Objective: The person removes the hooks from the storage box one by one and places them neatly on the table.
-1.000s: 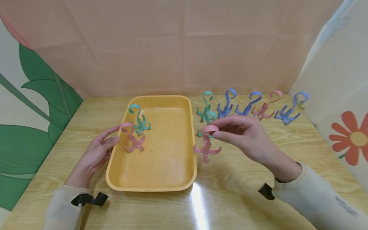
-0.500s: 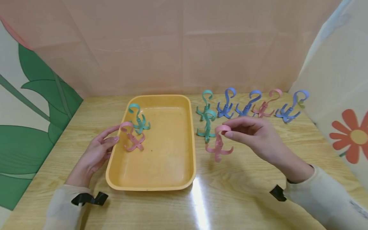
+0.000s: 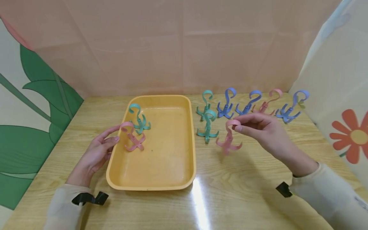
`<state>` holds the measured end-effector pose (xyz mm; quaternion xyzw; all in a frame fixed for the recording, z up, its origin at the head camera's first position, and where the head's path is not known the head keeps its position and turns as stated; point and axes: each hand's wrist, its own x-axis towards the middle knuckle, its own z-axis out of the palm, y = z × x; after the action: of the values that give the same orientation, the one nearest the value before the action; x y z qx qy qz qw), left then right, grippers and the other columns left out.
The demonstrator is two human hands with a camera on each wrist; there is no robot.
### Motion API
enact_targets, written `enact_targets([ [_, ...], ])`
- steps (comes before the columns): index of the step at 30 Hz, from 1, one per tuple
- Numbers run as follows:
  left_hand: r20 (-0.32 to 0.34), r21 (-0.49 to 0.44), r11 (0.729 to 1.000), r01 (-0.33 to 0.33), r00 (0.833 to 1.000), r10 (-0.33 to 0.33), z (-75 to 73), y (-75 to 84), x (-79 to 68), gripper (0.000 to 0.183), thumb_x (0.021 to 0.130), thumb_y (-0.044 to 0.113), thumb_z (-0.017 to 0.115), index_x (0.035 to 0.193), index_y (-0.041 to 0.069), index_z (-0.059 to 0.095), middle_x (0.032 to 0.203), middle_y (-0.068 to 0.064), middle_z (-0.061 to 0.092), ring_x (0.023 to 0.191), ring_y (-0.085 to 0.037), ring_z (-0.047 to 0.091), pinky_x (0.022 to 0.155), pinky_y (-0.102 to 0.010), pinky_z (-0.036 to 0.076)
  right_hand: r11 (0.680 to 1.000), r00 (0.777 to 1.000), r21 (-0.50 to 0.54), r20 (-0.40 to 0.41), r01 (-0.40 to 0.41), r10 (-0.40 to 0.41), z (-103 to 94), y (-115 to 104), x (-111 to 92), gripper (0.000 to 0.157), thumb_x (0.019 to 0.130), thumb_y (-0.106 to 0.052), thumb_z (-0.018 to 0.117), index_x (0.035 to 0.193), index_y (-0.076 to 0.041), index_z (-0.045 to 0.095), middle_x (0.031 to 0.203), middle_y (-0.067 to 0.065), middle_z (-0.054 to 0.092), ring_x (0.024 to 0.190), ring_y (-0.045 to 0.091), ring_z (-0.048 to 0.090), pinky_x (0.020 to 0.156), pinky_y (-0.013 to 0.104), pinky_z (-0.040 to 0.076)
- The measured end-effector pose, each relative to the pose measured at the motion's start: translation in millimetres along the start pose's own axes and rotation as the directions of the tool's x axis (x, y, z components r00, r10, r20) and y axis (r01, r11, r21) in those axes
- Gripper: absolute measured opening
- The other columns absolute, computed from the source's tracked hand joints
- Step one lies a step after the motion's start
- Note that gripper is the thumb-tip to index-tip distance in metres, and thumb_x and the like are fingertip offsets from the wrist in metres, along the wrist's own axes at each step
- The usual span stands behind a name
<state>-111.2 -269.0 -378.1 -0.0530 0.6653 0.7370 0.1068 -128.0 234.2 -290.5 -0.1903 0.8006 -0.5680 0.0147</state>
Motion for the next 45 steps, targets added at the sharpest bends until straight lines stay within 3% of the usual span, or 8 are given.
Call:
enact_targets([
  [4, -0.002, 0.013, 1.0, 0.001, 1.0, -0.001, -0.9, -1.0, 1.0, 0.047, 0.103, 0.02, 0.06, 0.148, 0.023, 0.047, 0.101, -0.001, 0.07, 0.085, -0.013, 0.07, 0.064, -0.025, 0.057, 0.998, 0.997, -0.002, -0.049, -0.057, 0.057, -7.0, 8.1, 4.0, 0.027, 0.095, -0.012, 0.071, 0.119, 0.001, 0.069, 0.113, 0.009, 0.073, 0.103, 0.016, 0.069, 0.087, 0.023, 0.054],
  [11, -0.013, 0.034, 0.999, 0.014, 1.0, -0.014, -0.3, -0.5, 0.9, 0.053, 0.103, 0.022, 0.061, 0.153, 0.02, 0.042, 0.102, -0.001, 0.069, 0.086, -0.013, 0.069, 0.066, -0.027, 0.058, 0.996, 0.99, 0.066, -0.126, -0.061, 0.069, -16.7, 22.2, 12.9, 0.028, 0.093, -0.008, 0.073, 0.118, 0.003, 0.069, 0.107, 0.003, 0.075, 0.1, 0.013, 0.069, 0.085, 0.02, 0.053],
  [15, -0.018, 0.043, 0.999, 0.015, 1.0, -0.014, 0.2, 0.2, 0.5, 0.053, 0.103, 0.021, 0.06, 0.153, 0.02, 0.042, 0.102, -0.001, 0.069, 0.087, -0.014, 0.069, 0.067, -0.027, 0.058, 0.996, 0.985, 0.012, -0.148, -0.093, 0.093, -20.0, 27.6, 16.6, 0.032, 0.094, -0.015, 0.073, 0.121, 0.001, 0.068, 0.109, 0.001, 0.075, 0.103, 0.011, 0.068, 0.085, 0.018, 0.051],
  [21, -0.014, 0.054, 0.998, 0.009, 1.0, -0.008, -0.1, 0.6, -0.5, 0.053, 0.104, 0.02, 0.059, 0.153, 0.02, 0.041, 0.103, 0.0, 0.068, 0.088, -0.013, 0.069, 0.068, -0.027, 0.058, 0.992, 0.979, 0.06, -0.165, -0.112, 0.121, -20.2, 37.0, 23.4, 0.033, 0.094, -0.016, 0.074, 0.121, 0.002, 0.068, 0.109, 0.003, 0.075, 0.103, 0.013, 0.068, 0.087, 0.019, 0.051],
  [25, -0.021, 0.05, 0.999, 0.015, 1.0, -0.014, -0.3, 0.5, -0.5, 0.053, 0.104, 0.021, 0.059, 0.154, 0.02, 0.04, 0.104, 0.0, 0.069, 0.089, -0.013, 0.069, 0.069, -0.027, 0.058, 0.99, 0.977, 0.094, -0.174, -0.107, 0.122, -18.2, 43.5, 28.0, 0.032, 0.093, -0.013, 0.074, 0.121, 0.002, 0.069, 0.106, -0.002, 0.075, 0.101, 0.012, 0.067, 0.086, 0.02, 0.052],
  [36, -0.024, 0.052, 0.998, 0.024, 0.999, -0.023, -0.3, 1.4, -0.4, 0.052, 0.105, 0.02, 0.057, 0.153, 0.02, 0.04, 0.106, -0.001, 0.069, 0.088, -0.013, 0.069, 0.068, -0.028, 0.059, 0.993, 0.977, 0.038, -0.182, -0.109, 0.114, -11.1, 53.4, 34.7, 0.03, 0.095, -0.014, 0.072, 0.121, 0.002, 0.068, 0.113, 0.0, 0.071, 0.102, 0.011, 0.066, 0.085, 0.019, 0.053],
  [45, -0.019, 0.041, 0.999, 0.02, 1.0, -0.019, 0.1, 2.2, -0.7, 0.051, 0.104, 0.019, 0.058, 0.152, 0.02, 0.041, 0.104, -0.001, 0.069, 0.086, -0.013, 0.069, 0.066, -0.027, 0.058, 0.986, 0.968, -0.006, -0.191, -0.164, 0.16, -8.8, 56.3, 36.3, 0.039, 0.094, -0.026, 0.074, 0.124, -0.002, 0.067, 0.114, -0.004, 0.07, 0.103, 0.009, 0.064, 0.085, 0.019, 0.051],
])
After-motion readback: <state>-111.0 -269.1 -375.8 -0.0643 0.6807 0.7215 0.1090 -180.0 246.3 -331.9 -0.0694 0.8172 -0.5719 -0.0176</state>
